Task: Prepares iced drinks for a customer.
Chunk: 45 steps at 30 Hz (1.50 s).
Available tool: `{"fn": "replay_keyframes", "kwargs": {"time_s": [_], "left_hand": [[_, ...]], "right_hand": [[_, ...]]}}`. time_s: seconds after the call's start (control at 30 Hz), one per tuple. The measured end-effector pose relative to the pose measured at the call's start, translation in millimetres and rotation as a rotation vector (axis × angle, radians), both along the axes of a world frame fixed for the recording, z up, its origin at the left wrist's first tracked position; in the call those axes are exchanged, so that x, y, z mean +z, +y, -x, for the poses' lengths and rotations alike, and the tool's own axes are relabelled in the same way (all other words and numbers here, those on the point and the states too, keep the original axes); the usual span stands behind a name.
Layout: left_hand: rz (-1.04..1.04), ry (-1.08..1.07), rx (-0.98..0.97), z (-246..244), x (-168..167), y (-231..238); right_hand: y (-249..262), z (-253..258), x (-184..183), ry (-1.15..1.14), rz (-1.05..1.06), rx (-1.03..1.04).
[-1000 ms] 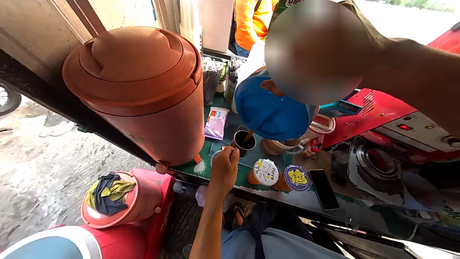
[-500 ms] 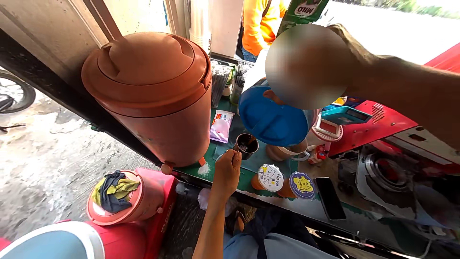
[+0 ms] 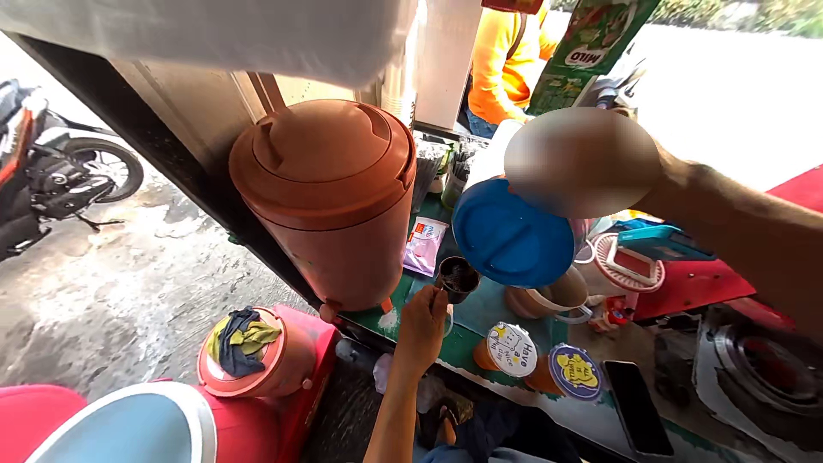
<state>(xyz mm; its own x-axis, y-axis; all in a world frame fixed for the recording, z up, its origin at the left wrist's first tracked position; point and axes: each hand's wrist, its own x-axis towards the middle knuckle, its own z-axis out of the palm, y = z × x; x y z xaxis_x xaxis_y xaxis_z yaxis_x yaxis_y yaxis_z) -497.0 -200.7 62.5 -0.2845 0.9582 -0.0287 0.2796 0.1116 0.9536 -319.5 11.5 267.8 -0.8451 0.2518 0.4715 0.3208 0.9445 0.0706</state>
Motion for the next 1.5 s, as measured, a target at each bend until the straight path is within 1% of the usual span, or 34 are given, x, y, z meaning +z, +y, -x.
{"fn": "replay_keyframes", "kwargs": {"time_s": [0.13,0.43,0.53,0.6,0.7,0.77,0.83,0.93,1.03,1.1,1.17,1.2,1.27,1.3,1.37,1.4,1.43,1.5], "left_hand": [[-0.003,0.003,0.009,3,1,1],[-0.002,-0.010,0.041,5,14,-1],[-0.045,0.004,0.053,6,16,-3],[-0.085,0.011,0.062,6,17,-4],[-0.124,0.047,0.091,3,22,-7],[-0.153,0.058,0.097,3,25,-9],[-0.188,0.081,0.099,4,25,-12],[-0.188,0.089,0.122,4,29,-19],[-0.192,0.090,0.142,5,31,-28],[-0.196,0.099,0.149,6,32,-35],[-0.196,0.108,0.154,7,33,-41],[-0.200,0.106,0.157,8,33,-44],[-0.210,0.106,0.166,10,31,-51],[-0.208,0.113,0.173,11,29,-54],[-0.207,0.128,0.191,14,25,-60],[-0.206,0.132,0.202,16,22,-63],[-0.206,0.133,0.210,17,20,-65],[-0.197,0.129,0.222,19,15,-70]], "right_hand": [[8,-4,-5,0.048,-0.002,0.002],[36,-17,-28,0.193,0.147,-0.031],[40,-19,-34,0.254,0.249,-0.083],[50,-21,-44,0.326,0.372,-0.107],[67,-23,-69,0.531,0.625,-0.124],[68,-22,-82,0.724,0.876,-0.154],[71,-21,-105,0.903,1.057,-0.196],[81,-22,-156,1.088,1.221,-0.298],[88,-26,-207,1.183,1.319,-0.427],[95,-33,-241,1.135,1.296,-0.542],[98,-45,-261,1.043,1.167,-0.697],[95,-49,-259,1.003,1.071,-0.771],[74,-58,-233,0.887,0.863,-0.799],[53,-59,-216,0.848,0.754,-0.767],[-7,-51,-185,0.766,0.597,-0.571],[-42,-42,-175,0.677,0.595,-0.448],[-73,-30,-171,0.560,0.645,-0.355],[-118,-1,-186,0.202,0.786,-0.248]]}}
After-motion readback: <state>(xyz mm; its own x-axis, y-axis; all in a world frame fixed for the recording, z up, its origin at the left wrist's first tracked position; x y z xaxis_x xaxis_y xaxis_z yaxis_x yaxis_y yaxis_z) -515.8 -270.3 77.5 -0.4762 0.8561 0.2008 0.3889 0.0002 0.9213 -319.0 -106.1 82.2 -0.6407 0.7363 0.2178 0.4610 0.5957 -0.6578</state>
